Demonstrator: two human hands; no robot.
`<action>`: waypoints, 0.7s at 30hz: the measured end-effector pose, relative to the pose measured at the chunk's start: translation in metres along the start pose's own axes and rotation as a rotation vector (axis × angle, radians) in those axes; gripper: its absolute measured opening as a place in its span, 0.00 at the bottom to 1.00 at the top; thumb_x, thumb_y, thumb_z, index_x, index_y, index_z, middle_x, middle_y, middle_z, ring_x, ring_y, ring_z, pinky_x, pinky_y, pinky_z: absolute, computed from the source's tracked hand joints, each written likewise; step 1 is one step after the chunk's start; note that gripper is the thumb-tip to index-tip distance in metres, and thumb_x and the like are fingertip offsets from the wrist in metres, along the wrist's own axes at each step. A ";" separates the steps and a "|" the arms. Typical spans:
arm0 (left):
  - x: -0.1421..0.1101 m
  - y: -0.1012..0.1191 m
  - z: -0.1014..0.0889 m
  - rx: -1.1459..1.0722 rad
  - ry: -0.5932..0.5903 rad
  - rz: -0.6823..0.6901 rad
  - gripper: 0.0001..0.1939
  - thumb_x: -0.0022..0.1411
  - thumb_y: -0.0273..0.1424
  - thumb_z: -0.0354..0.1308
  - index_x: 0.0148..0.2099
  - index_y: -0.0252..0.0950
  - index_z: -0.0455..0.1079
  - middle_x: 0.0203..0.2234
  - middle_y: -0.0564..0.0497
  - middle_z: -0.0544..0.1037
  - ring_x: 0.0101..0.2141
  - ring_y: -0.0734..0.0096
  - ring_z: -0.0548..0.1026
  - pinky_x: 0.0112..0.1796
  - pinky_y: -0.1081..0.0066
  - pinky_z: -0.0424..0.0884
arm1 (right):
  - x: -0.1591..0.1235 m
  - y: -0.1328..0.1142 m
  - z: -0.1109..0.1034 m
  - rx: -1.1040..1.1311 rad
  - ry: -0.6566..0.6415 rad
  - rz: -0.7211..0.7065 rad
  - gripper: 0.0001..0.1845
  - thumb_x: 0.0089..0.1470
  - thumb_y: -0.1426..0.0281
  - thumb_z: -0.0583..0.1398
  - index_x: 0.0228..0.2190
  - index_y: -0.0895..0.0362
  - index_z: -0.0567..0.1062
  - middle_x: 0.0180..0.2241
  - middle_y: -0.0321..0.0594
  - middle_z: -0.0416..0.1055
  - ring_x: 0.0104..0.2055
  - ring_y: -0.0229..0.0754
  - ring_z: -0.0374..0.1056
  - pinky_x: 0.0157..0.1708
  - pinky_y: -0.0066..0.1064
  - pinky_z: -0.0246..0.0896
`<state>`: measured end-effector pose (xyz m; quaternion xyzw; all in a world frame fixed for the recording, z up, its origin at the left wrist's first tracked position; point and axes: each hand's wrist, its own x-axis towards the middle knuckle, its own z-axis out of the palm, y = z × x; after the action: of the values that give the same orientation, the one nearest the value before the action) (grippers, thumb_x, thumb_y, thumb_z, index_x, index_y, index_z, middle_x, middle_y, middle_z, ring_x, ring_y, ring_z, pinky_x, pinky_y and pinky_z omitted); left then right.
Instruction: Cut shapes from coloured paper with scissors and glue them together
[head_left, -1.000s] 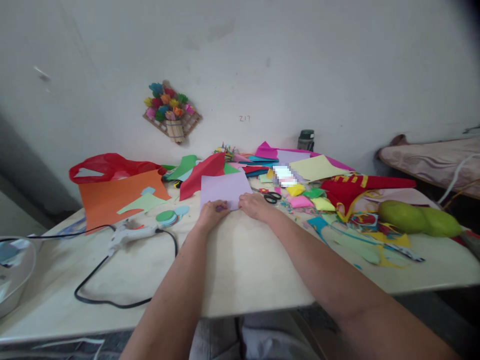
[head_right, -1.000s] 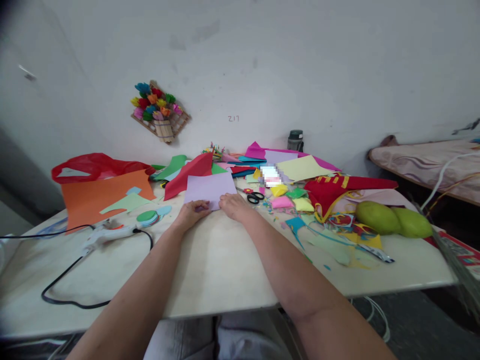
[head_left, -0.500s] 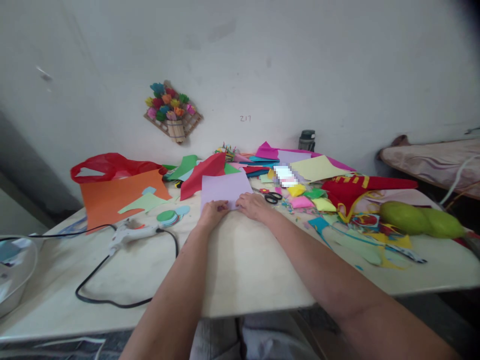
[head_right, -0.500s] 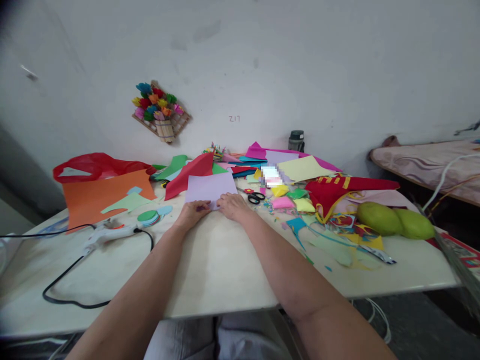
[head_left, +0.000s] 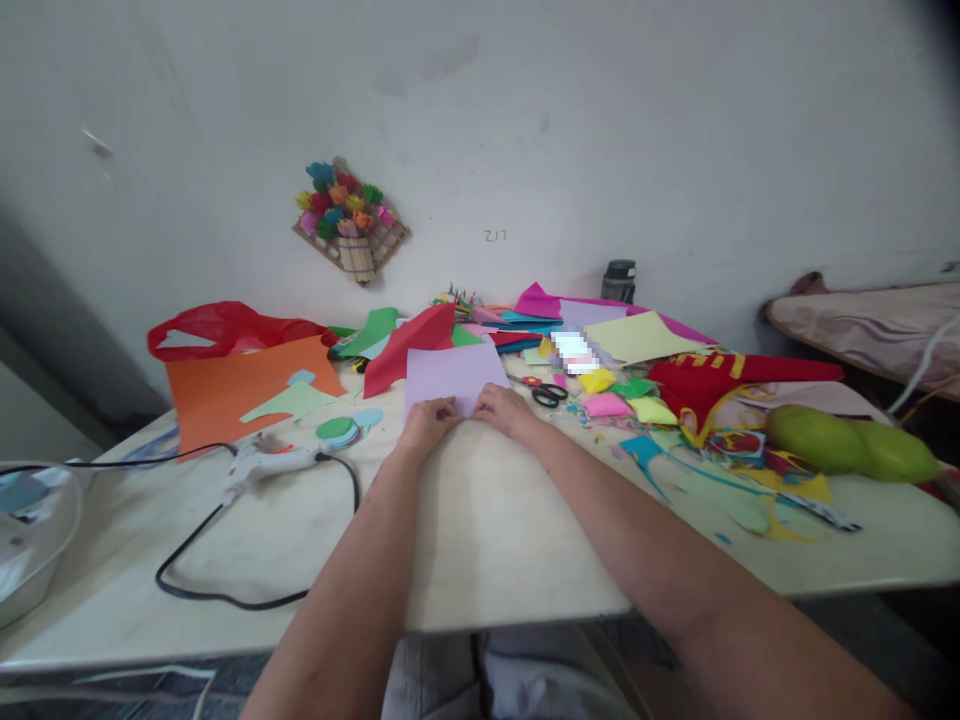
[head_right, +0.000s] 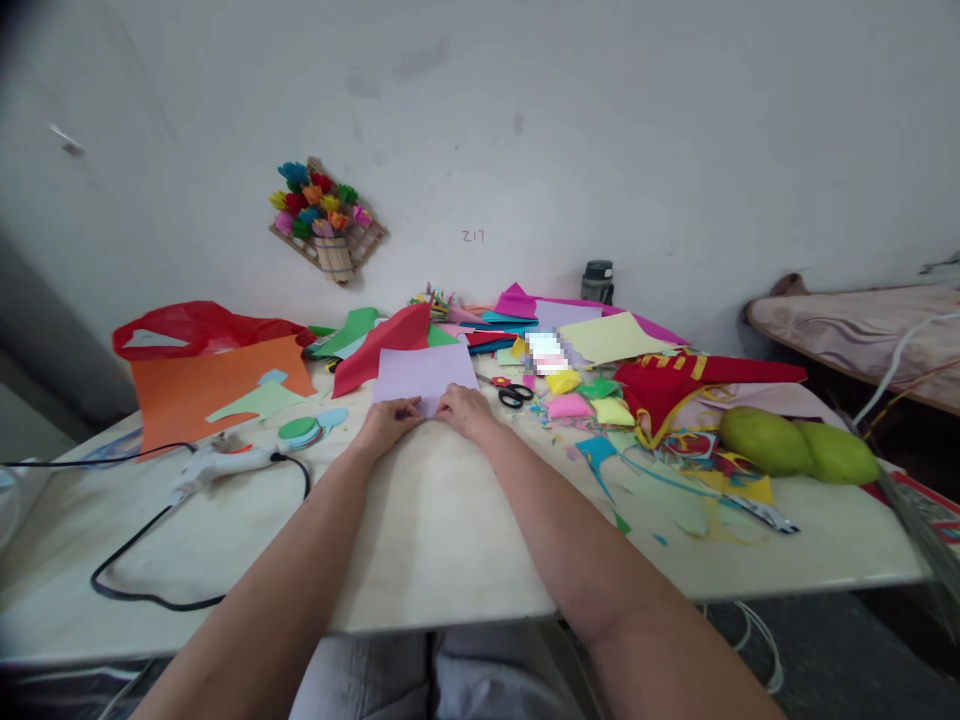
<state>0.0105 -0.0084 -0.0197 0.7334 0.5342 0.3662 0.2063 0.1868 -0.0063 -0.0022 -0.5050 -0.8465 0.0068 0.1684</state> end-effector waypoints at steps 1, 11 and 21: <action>0.000 0.000 0.000 0.006 0.000 0.000 0.04 0.47 0.29 0.58 0.27 0.35 0.72 0.45 0.45 0.74 0.39 0.63 0.74 0.43 0.68 0.67 | 0.000 0.000 0.000 0.006 0.002 0.001 0.10 0.54 0.66 0.56 0.34 0.54 0.76 0.39 0.39 0.69 0.40 0.38 0.66 0.37 0.26 0.55; 0.000 0.002 -0.003 0.040 -0.010 -0.003 0.07 0.46 0.31 0.59 0.29 0.36 0.74 0.45 0.48 0.75 0.36 0.66 0.74 0.41 0.69 0.67 | 0.004 0.007 0.007 0.106 0.020 0.022 0.08 0.52 0.66 0.59 0.30 0.57 0.75 0.38 0.39 0.69 0.38 0.36 0.66 0.38 0.25 0.55; 0.001 0.004 -0.004 0.058 -0.006 -0.028 0.05 0.47 0.31 0.59 0.25 0.34 0.71 0.50 0.45 0.71 0.40 0.63 0.74 0.43 0.70 0.66 | 0.005 0.005 0.004 0.136 -0.019 0.098 0.10 0.52 0.65 0.58 0.28 0.58 0.75 0.37 0.38 0.70 0.37 0.36 0.66 0.37 0.25 0.53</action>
<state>0.0105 -0.0092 -0.0144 0.7325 0.5543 0.3455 0.1919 0.1879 0.0015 -0.0053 -0.5333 -0.8198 0.0773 0.1936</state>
